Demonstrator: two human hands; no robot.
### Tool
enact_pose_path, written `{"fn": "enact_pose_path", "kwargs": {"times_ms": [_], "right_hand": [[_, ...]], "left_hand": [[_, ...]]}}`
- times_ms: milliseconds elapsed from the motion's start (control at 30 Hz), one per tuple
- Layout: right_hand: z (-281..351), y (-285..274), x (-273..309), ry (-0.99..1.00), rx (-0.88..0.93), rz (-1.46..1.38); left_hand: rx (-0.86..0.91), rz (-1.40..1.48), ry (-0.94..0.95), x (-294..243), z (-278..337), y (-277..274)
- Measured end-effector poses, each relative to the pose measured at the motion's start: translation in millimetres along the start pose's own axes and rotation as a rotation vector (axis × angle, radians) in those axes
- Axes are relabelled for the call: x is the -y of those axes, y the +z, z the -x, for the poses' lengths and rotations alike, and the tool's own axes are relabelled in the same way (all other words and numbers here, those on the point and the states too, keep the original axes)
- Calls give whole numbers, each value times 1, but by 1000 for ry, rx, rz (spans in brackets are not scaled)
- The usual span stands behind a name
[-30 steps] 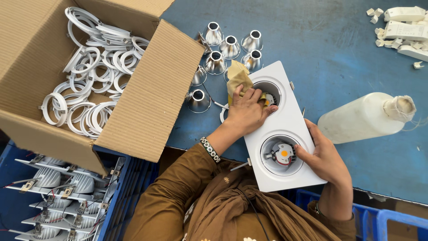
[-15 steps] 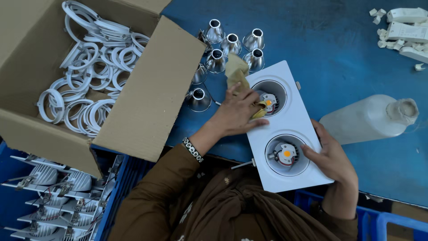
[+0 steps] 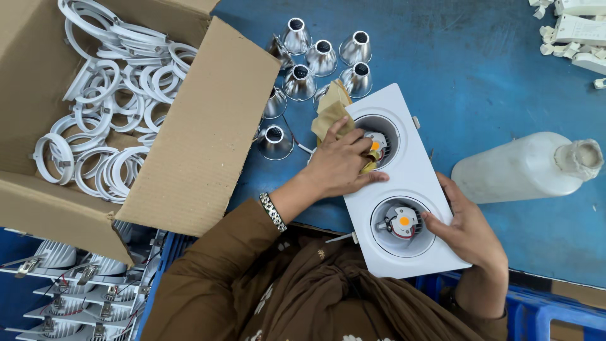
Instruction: The person wipes the interior of a dual recessed LED light fixture with a yellow cloth, then installs two LED modules into the fixture. They place white plastic rings around each module and set the completed unit into a blue crate. The person repeats the process on a second fixture.
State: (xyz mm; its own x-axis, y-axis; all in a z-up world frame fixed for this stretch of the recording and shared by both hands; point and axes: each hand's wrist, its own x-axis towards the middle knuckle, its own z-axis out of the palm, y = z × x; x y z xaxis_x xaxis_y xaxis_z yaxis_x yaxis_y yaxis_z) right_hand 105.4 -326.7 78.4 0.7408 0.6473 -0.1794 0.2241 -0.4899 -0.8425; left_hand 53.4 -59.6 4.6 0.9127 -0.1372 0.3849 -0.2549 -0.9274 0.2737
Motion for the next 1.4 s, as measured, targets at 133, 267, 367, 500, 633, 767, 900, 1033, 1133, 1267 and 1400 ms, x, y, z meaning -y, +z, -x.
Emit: {"fn": "enact_pose_path", "kwargs": {"times_ms": [133,267,367,500,633,767,900,1033,1133,1267,1400], "right_hand": [[0,-2,-3,33,11,-13],[-1,0,-5,13,21,-58],[-1,-1,-7,30,19,-67],[-2,-1,-7,-20,24,-36],[-2,-2,-5,-19,19,5],[-1,-1,-4,-48,19,-42],[0,-3,-9,-15,15,25],[1,-2,-9,-100,19,-75],[1,-1,-7,-118,21,-74],[1,-1,-6,-115,25,-67],[1,-1,-5,-109,15,-37]], "left_hand": [[-37,17,-66,-9,9,5],[-105,-31,-95,-11,15,5],[-129,-99,-135,-15,15,7],[-182,-206,-171,-18,16,9],[-178,-206,-172,-15,14,11],[-169,-150,-199,-15,11,13],[-258,-79,-197,-15,18,9],[-494,312,-349,0,34,-20],[-742,1271,-611,4,58,-51],[-825,1241,-341,-10,89,-83],[-385,551,-264,-55,101,-71]]}}
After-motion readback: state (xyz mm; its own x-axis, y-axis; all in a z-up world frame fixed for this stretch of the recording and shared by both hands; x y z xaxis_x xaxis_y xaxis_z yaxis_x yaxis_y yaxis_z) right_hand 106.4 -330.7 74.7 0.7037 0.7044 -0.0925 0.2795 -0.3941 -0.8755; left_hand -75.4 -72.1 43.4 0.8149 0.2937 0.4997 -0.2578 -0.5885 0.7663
